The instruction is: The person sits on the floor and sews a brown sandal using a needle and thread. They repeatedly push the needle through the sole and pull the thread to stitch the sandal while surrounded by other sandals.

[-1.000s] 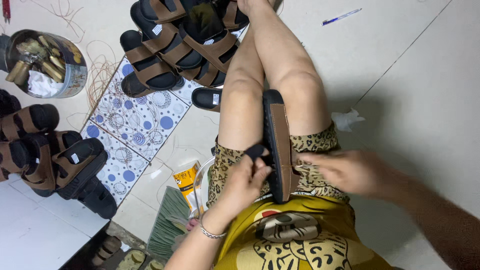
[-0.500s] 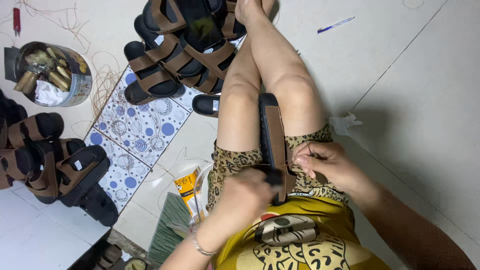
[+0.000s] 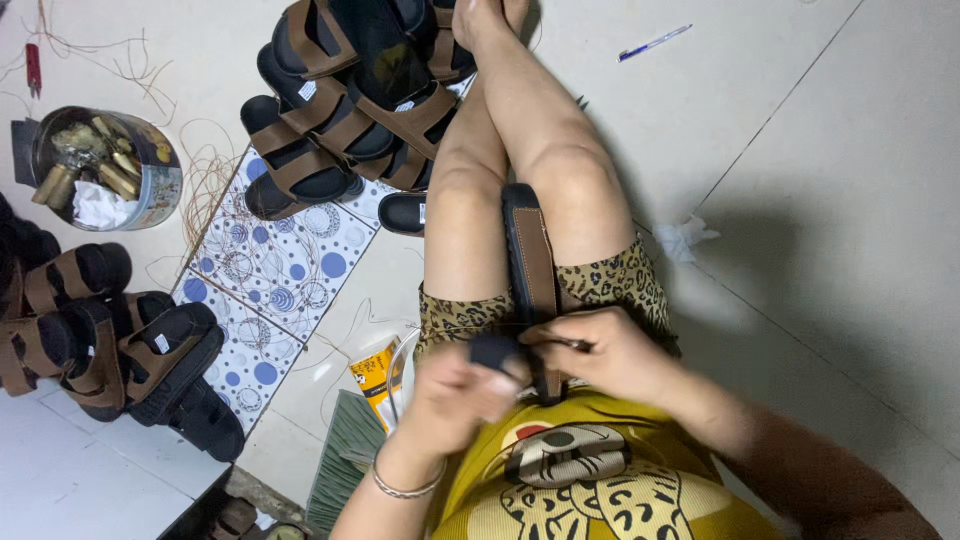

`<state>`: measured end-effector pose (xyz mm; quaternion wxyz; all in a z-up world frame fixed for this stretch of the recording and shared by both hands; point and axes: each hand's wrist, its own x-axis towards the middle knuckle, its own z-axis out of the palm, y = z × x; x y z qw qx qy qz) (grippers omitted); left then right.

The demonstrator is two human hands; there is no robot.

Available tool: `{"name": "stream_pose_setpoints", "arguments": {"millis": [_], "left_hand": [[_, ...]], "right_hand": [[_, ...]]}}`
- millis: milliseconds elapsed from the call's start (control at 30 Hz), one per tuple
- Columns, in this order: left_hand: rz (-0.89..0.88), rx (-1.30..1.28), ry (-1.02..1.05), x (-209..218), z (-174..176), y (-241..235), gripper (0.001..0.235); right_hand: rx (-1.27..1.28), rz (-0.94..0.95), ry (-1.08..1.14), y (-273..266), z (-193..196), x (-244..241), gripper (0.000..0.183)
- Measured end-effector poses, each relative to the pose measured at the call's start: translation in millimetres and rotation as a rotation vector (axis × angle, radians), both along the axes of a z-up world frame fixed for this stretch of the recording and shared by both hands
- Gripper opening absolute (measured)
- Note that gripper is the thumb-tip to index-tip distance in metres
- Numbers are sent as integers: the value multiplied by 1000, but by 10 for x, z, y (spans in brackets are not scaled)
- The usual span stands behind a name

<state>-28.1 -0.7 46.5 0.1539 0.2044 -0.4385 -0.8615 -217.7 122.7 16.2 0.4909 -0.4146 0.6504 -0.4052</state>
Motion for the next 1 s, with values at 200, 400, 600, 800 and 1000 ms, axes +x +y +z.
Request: {"name": "stream_pose_setpoints", "arguments": {"millis": [200, 400, 600, 800, 1000], "left_hand": [[272, -287, -322, -254, -23, -177, 51], [-585, -243, -827, 238, -146, -238, 40], [-266, 148, -120, 147, -253, -336, 38], [197, -677, -399, -435, -179, -635, 33], [544, -508, -376, -636, -116, -1009, 30]], "right_hand": [[-127, -173, 611, -29, -660, -601, 10], [209, -642, 1161, 2098, -1898, -3047, 29], [133, -525, 415, 789, -268, -929, 16], [212, 269, 320, 273, 335, -341, 26], [-190, 57, 73, 159, 293, -193, 15]]}}
